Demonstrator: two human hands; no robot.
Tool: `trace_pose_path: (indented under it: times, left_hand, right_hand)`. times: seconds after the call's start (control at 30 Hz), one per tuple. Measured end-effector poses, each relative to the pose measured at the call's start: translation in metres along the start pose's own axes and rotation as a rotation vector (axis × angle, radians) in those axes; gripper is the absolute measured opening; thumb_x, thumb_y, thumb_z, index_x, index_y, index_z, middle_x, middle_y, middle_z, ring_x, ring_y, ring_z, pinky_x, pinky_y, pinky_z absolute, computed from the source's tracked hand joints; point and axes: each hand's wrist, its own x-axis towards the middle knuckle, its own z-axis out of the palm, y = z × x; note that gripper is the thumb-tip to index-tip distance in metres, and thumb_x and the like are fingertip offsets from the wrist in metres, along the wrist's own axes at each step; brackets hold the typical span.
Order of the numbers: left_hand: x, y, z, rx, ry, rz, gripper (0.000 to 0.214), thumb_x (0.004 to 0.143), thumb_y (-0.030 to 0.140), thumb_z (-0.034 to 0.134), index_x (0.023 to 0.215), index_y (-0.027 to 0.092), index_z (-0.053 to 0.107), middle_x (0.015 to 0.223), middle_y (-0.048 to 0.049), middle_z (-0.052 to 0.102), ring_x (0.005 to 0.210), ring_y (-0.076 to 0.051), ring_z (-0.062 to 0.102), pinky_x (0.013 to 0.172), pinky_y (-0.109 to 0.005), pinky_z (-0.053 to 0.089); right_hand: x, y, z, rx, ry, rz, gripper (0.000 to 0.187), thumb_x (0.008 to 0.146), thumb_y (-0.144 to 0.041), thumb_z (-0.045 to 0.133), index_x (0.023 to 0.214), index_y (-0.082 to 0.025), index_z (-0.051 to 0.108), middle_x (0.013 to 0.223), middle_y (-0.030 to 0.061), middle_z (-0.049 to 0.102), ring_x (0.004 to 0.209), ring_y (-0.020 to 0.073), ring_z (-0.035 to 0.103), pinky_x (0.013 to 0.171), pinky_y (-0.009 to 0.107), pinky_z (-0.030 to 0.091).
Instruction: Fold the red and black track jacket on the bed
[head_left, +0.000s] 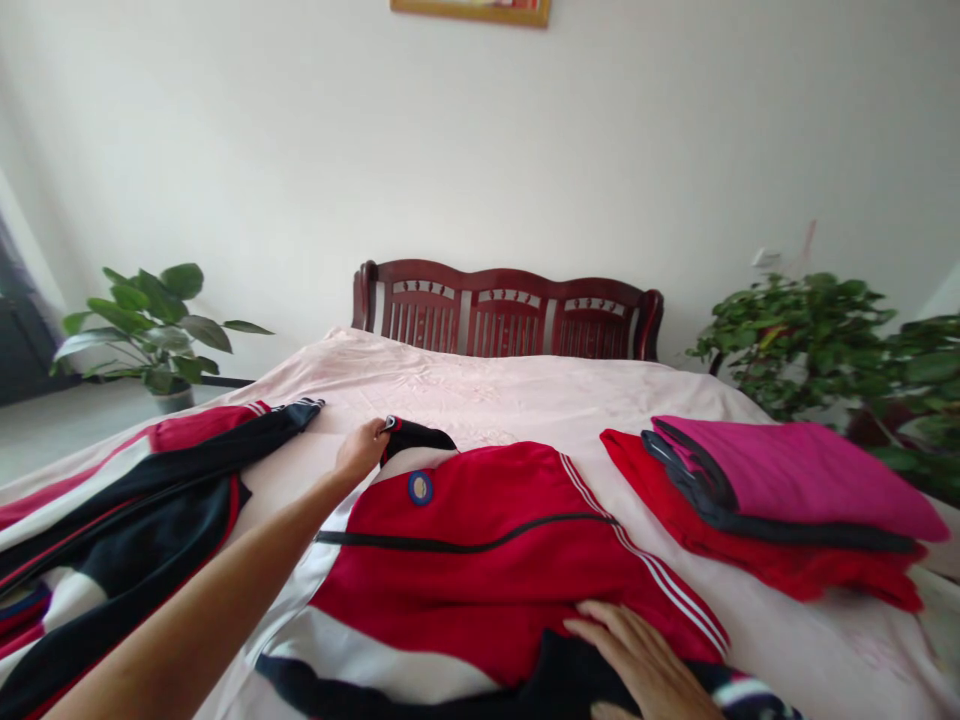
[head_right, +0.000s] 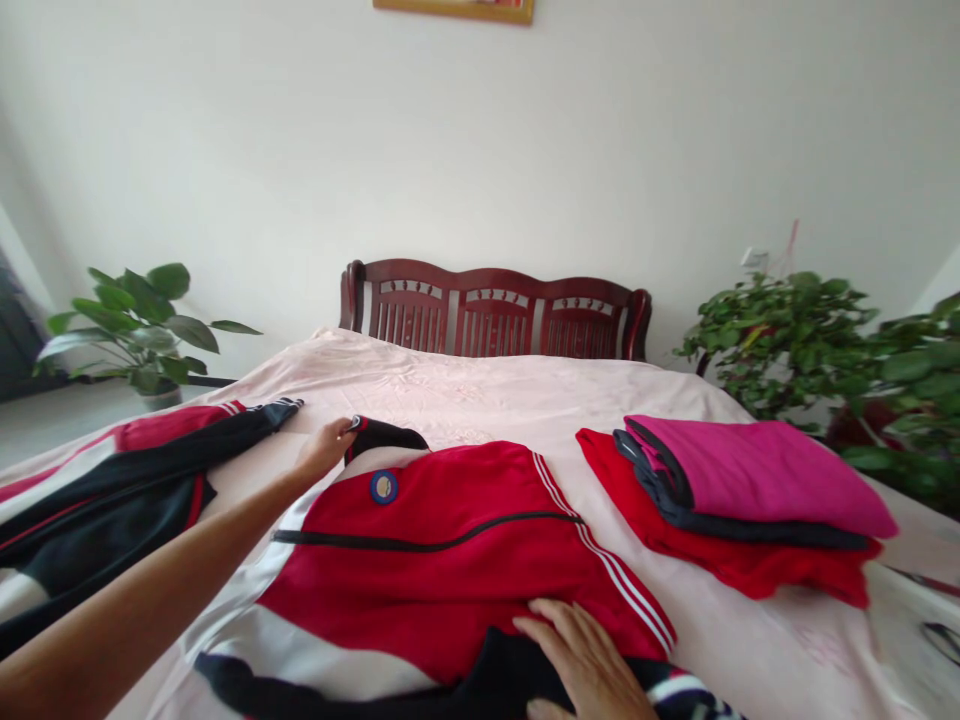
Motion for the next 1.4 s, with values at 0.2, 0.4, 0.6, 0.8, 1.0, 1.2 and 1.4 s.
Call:
trace_pose_path:
  times: [0.2, 0.4, 0.6, 0.8, 1.0, 1.2, 1.4]
  left_hand:
    - [0.010, 0.095, -0.053, -0.051, 0.163, 0.316, 0.026, 0.095, 0.029, 0.045, 0.111, 0.026, 0.065, 0.113, -0.0027, 0.070, 0.105, -0.021, 0.062, 0.088, -0.031, 0.044]
    - [-0.044, 0.173, -0.062, -0.215, -0.103, 0.861, 0.025, 0.091, 0.021, 0.051, 0.110, 0.023, 0.068, 0.103, -0.0011, 0.071, 0.096, -0.017, 0.064, 0.087, -0.029, 0.047]
    - [-0.085, 0.107, -0.039, -0.152, -0.523, 0.762, 0.042, 0.094, 0.043, 0.053, 0.131, 0.025, 0.058, 0.125, -0.0071, 0.066, 0.113, -0.023, 0.061, 0.099, -0.034, 0.045]
    - [-0.093, 0.015, -0.010, -0.002, -0.615, 0.250, 0.059, 0.085, 0.052, 0.056, 0.134, 0.019, 0.056, 0.123, -0.0141, 0.064, 0.105, -0.028, 0.063, 0.094, -0.040, 0.048]
    - [-0.124, 0.017, 0.003, -0.015, -0.648, 0.247, 0.057, 0.076, 0.046, 0.064, 0.128, 0.023, 0.057, 0.108, -0.0046, 0.069, 0.091, -0.022, 0.064, 0.082, -0.031, 0.049]
    - [-0.157, 0.030, -0.017, 0.175, -0.636, 0.362, 0.034, 0.078, 0.051, 0.063, 0.097, 0.023, 0.063, 0.090, -0.0029, 0.069, 0.081, -0.024, 0.063, 0.071, -0.031, 0.044]
    - [-0.142, 0.023, -0.008, -0.031, -0.509, 0.346, 0.040, 0.089, 0.057, 0.046, 0.085, 0.022, 0.065, 0.096, -0.0062, 0.067, 0.092, -0.023, 0.063, 0.085, -0.033, 0.045]
  right_hand:
    - [0.029, -0.029, -0.039, 0.466, 0.106, -0.023, 0.057, 0.087, -0.055, 0.054, 0.136, -0.027, 0.057, 0.141, 0.0105, 0.056, 0.131, 0.0284, 0.051, 0.111, 0.044, 0.037]
    - [0.085, -0.110, -0.083, 1.058, 0.567, -0.229, 0.069, 0.077, -0.040, 0.068, 0.141, -0.027, 0.046, 0.143, 0.0094, 0.053, 0.108, 0.0224, 0.064, 0.097, 0.040, 0.049]
    - [0.110, -0.069, -0.078, 0.827, 0.380, -0.017, 0.033, 0.066, -0.020, 0.052, 0.093, -0.019, 0.072, 0.088, 0.0043, 0.075, 0.085, 0.0218, 0.068, 0.081, 0.036, 0.052]
    - [0.110, -0.068, -0.070, 0.260, 0.486, 0.002, 0.032, 0.085, -0.027, 0.045, 0.103, -0.024, 0.071, 0.103, 0.0030, 0.075, 0.101, 0.0200, 0.066, 0.094, 0.034, 0.046]
    - [0.135, -0.145, -0.052, -0.124, 0.286, -0.183, 0.041, 0.089, -0.033, 0.047, 0.125, -0.018, 0.062, 0.129, 0.0119, 0.064, 0.124, 0.0272, 0.055, 0.102, 0.039, 0.041]
    - [0.172, -0.146, -0.027, -0.203, 0.232, -0.018, 0.053, 0.081, -0.035, 0.064, 0.127, -0.009, 0.058, 0.124, 0.0233, 0.064, 0.119, 0.0373, 0.057, 0.096, 0.047, 0.043]
    - [0.188, -0.123, -0.031, 0.019, 0.358, -0.014, 0.011, 0.079, -0.023, 0.061, 0.076, -0.019, 0.070, 0.088, 0.0115, 0.073, 0.093, 0.0305, 0.067, 0.085, 0.043, 0.048]
